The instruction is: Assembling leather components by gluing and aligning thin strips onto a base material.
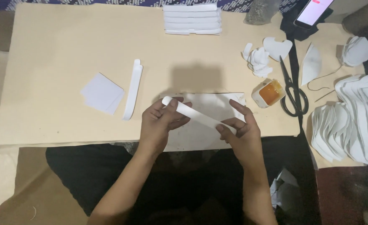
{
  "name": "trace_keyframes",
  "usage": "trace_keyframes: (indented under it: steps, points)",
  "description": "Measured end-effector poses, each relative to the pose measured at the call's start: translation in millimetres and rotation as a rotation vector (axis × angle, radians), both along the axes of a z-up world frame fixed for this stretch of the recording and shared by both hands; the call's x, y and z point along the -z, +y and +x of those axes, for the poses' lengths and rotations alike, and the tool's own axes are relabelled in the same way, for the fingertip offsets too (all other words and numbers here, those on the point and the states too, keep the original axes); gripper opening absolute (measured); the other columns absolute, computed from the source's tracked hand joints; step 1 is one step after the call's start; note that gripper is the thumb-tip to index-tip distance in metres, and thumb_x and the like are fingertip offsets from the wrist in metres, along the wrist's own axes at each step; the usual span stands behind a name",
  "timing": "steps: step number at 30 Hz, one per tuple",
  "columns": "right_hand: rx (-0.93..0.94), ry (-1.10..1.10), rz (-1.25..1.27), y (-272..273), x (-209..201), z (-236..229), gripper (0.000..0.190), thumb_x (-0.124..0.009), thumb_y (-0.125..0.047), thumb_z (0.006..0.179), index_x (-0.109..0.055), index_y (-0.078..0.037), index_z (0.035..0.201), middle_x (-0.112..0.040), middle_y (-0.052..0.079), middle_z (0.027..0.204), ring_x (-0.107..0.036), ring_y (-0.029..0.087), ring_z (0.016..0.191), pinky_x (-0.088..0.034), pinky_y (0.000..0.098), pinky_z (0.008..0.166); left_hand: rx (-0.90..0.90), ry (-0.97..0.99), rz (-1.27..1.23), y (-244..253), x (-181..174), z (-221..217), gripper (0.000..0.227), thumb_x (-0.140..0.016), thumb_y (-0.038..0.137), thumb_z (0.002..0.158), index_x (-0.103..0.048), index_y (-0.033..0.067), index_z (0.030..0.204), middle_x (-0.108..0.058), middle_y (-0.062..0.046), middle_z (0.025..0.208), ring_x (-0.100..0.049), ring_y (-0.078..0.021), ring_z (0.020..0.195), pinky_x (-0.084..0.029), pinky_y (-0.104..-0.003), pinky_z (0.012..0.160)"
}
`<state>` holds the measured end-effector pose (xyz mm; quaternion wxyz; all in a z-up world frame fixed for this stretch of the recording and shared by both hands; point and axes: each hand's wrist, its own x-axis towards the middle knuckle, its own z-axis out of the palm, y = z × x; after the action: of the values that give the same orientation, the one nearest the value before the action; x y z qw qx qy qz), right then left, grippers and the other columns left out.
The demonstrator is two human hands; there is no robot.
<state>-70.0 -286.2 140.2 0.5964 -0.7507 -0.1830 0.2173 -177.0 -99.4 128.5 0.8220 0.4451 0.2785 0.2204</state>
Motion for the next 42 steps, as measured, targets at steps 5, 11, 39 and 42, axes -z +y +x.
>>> trace_keyframes:
  steps: [5, 11, 39, 42]
  points:
    - [0.041, -0.046, -0.048, 5, 1, 7, 0.070, -0.077, 0.006, 0.080, -0.050, -0.003, 0.144, -0.075, 0.020, 0.086, -0.066, 0.022, 0.058, -0.052, 0.0290, 0.052, 0.001, 0.026, -0.110, 13, -8, -7, 0.054, -0.050, 0.039, 0.100, -0.061, -0.0089, 0.122, -0.073, -0.031, 0.108, -0.073, -0.0398, 0.101, -0.056, -0.060, 0.092]
    - [0.047, 0.021, -0.037, 25, 16, 32, 0.060, -0.072, 0.001, 0.087, -0.049, 0.000, 0.142, -0.075, 0.022, 0.093, -0.073, 0.027, 0.072, -0.061, 0.0357, 0.065, 0.012, 0.162, -0.077, 33, 13, -3, 0.038, -0.061, 0.015, 0.097, -0.061, -0.0081, 0.127, -0.072, -0.026, 0.099, -0.073, -0.0382, 0.102, -0.056, -0.053, 0.097]
    - [-0.086, -0.366, -0.495, 96, 61, 117, 0.066, -0.070, 0.006, 0.088, -0.046, 0.000, 0.149, -0.064, 0.024, 0.125, -0.068, 0.037, 0.108, -0.060, 0.0477, 0.092, -0.149, 0.840, 1.042, 121, 79, 6, 0.060, -0.083, 0.030, 0.088, -0.062, -0.0088, 0.129, -0.058, -0.025, 0.114, -0.055, -0.0367, 0.107, -0.052, -0.039, 0.083]
    - [-0.035, -0.433, -0.468, 90, 76, 119, 0.065, -0.071, 0.003, 0.089, -0.045, -0.003, 0.149, -0.062, 0.021, 0.127, -0.069, 0.033, 0.102, -0.063, 0.0443, 0.084, -0.155, 0.801, 1.128, 114, 69, 15, 0.051, -0.084, 0.008, 0.081, -0.064, -0.0204, 0.118, -0.057, -0.040, 0.113, -0.057, -0.0526, 0.107, -0.049, -0.051, 0.087]
